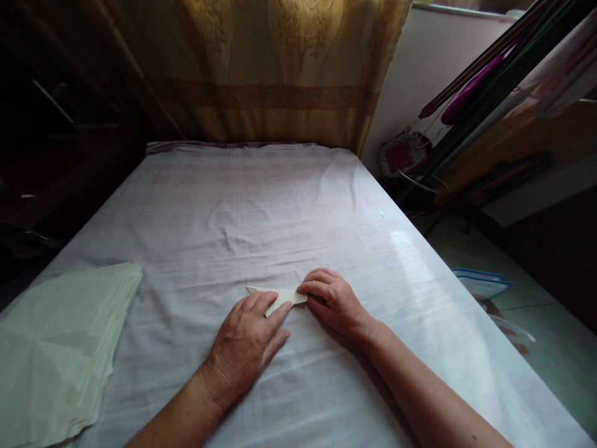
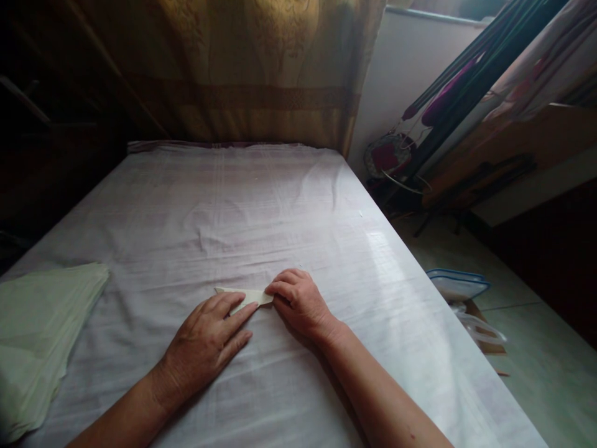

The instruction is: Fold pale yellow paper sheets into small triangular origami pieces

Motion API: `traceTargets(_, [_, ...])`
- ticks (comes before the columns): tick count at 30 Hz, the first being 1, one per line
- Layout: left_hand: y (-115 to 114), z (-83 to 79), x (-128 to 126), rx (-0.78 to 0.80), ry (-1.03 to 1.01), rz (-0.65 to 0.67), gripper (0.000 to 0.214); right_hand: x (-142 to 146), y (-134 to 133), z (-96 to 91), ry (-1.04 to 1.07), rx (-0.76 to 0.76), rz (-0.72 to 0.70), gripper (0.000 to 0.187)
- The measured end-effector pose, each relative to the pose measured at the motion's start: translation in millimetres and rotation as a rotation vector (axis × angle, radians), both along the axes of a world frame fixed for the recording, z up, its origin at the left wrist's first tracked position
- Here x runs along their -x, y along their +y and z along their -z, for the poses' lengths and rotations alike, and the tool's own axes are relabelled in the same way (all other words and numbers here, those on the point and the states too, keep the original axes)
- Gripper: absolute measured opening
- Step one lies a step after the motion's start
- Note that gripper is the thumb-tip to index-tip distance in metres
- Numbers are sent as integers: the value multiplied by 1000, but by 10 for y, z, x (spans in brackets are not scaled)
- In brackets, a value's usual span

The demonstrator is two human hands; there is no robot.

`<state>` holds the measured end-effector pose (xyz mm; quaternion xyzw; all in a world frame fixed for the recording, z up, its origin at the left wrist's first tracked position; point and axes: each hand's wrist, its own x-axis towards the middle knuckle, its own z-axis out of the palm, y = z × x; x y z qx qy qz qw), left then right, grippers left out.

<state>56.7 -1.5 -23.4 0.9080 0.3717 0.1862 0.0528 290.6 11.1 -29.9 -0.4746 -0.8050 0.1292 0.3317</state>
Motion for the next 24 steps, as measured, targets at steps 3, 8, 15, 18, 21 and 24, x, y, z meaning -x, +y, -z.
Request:
traceTargets(3, [-11, -3, -20, -1, 24, -25, 41, -34, 3, 3, -32, -11, -17, 12])
traceTargets(8, [-28, -12, -66, -23, 39, -5, 42, -61, 21, 42, -21, -9, -10, 8])
traceTargets(15, [-64, 6, -116, -46, 30, 23, 43, 28, -4, 17, -26, 39, 82, 8])
traceTargets(18, [-62, -1, -118, -43, 28, 23, 42, 62, -14, -5, -32, 62, 113, 9])
traceTargets(21, [-53, -4, -127, -25, 26, 24, 42, 81, -19, -9, -36, 78, 129, 9])
traceTargets(24, [-41, -5, -147, -10, 36, 21, 45, 95, -27, -4, -32, 84, 157, 9])
